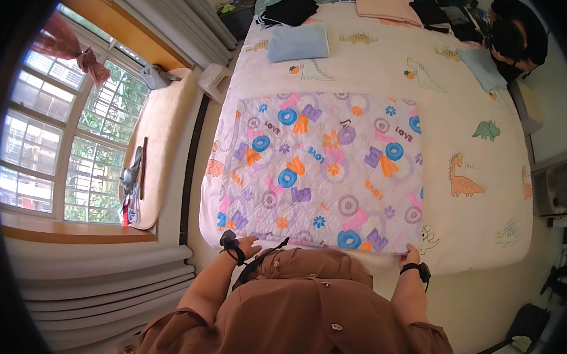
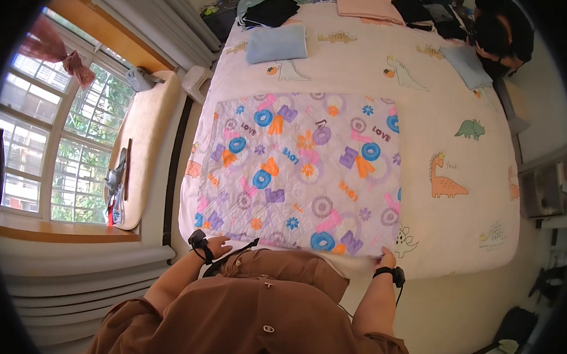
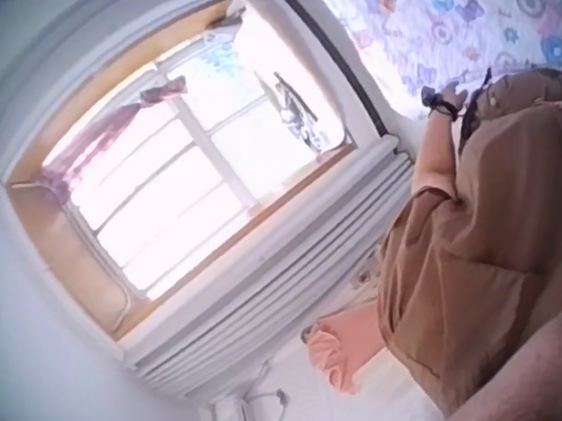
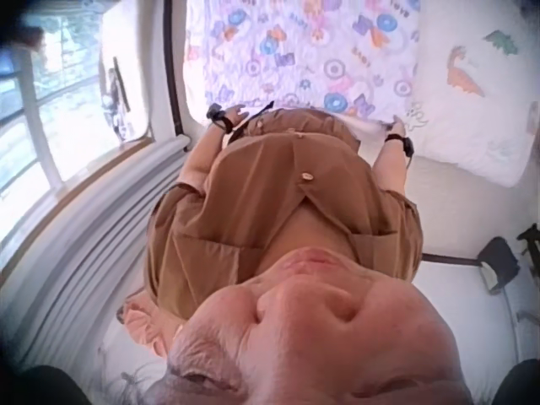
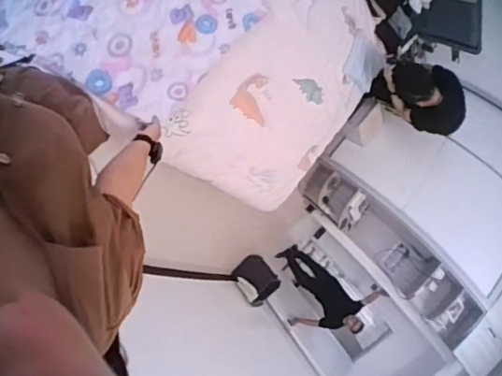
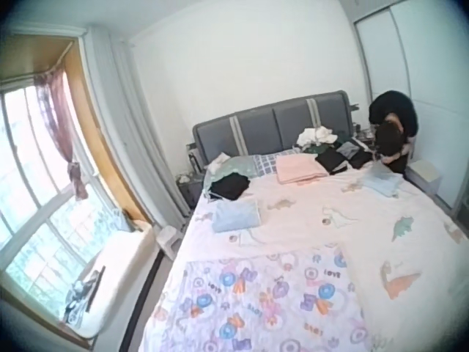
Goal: Folding a colorful patterned blanket on a bed.
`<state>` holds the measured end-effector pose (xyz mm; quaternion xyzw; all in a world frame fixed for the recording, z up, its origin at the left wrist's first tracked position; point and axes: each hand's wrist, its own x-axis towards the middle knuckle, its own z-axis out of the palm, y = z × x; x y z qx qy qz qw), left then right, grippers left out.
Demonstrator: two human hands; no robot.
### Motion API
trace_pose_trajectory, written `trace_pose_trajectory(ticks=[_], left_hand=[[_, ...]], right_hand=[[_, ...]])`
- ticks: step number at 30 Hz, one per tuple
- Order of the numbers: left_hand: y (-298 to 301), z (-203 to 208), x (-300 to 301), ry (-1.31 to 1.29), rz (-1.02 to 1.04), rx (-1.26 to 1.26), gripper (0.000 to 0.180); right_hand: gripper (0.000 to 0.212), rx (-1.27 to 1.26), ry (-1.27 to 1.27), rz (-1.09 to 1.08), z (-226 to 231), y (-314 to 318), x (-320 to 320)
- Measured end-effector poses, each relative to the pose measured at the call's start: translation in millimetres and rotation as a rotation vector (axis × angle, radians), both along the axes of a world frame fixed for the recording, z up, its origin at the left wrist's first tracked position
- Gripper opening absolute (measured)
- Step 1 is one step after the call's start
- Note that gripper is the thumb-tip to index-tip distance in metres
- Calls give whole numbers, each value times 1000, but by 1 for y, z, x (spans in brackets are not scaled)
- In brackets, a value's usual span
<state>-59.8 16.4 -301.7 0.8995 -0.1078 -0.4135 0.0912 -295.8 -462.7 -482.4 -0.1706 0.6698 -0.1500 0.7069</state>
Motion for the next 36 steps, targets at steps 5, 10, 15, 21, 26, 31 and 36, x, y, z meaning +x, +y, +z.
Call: trace_pose_trajectory(ticks=[5,10,15,21,26,31,36], left_hand=[[24,-27,20,11,-63,-32,52],[71,-77,34,20,61,-99,52],[120,-118,39,86,186,-91,42],[156,-142,39,513,1024,-101,31],[183,-193,42,133,93,44,38],[182,-248,60,271,1065,-149,52],[172,-257,80,450,1912,-812,52]], right_hand=[[20,-21,-101,-36,29,16,11],[18,-90,-93,96,65,27,31],[18,-200,-53,240,95,42,62],[23,-243,-202,229,145,74,106],[24,-378,-256,74,199,76,135],[23,-498,-244,76,246,71,157],[21,-537,-238,85,267,74,171]])
